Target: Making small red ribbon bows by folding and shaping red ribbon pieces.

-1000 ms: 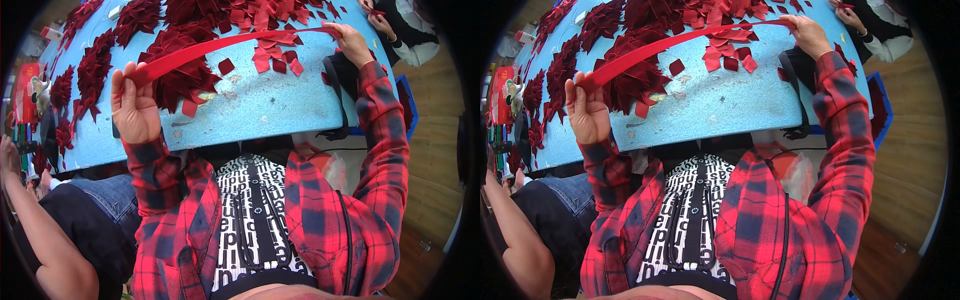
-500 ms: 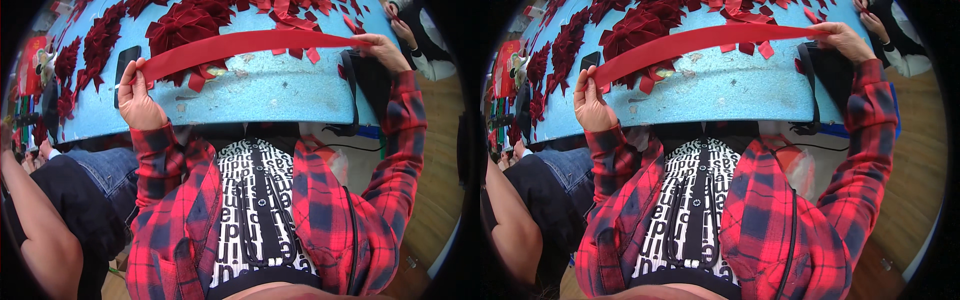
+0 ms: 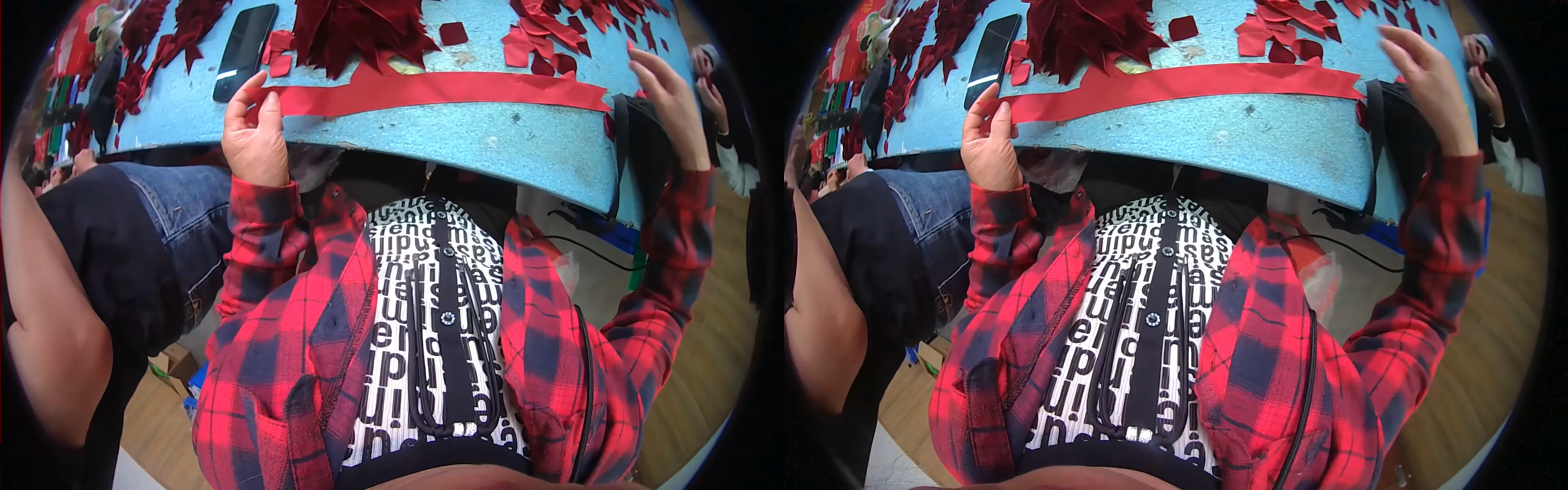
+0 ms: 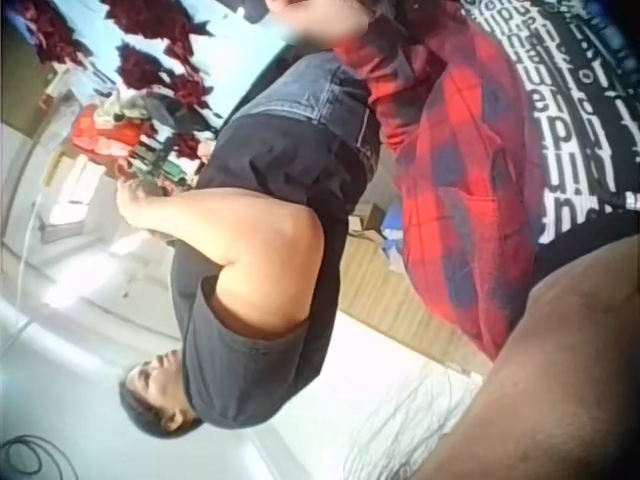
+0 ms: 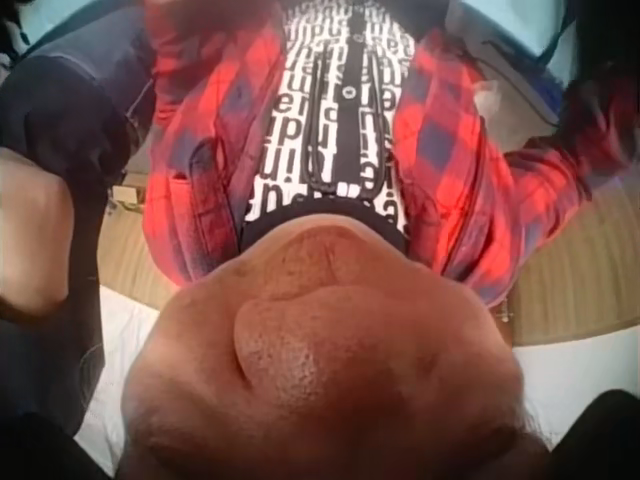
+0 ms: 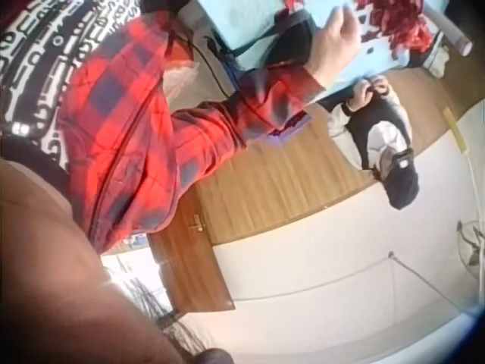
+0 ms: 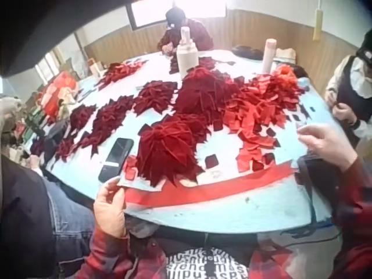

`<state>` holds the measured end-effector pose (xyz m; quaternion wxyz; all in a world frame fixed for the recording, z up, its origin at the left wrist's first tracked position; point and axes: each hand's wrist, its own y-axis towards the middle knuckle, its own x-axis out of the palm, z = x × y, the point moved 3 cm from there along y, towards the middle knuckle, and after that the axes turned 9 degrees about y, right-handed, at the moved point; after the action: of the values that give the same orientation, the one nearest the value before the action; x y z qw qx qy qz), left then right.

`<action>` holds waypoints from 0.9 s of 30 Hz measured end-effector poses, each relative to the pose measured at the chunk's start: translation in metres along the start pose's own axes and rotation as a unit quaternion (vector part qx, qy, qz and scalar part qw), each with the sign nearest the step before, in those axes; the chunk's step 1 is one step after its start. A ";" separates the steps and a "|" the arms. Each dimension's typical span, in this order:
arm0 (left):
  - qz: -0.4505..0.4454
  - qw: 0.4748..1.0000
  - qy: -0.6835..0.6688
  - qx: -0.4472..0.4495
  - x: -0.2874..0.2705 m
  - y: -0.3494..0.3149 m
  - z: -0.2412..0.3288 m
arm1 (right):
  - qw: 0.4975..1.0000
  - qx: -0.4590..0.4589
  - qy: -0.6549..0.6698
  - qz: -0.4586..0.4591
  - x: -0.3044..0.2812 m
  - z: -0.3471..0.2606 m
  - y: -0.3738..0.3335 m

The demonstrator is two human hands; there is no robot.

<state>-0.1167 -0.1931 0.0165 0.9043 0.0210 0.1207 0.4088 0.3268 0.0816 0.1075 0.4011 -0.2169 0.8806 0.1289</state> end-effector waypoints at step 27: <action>-0.149 0.974 0.097 0.142 0.053 -0.002 0.012 | 0.934 0.019 0.358 0.000 0.234 -0.128 -0.030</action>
<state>-0.0788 -0.1546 0.0174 0.9269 0.0913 0.2663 0.2481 0.1221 -0.0611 0.0102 0.0635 -0.2412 0.9680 0.0262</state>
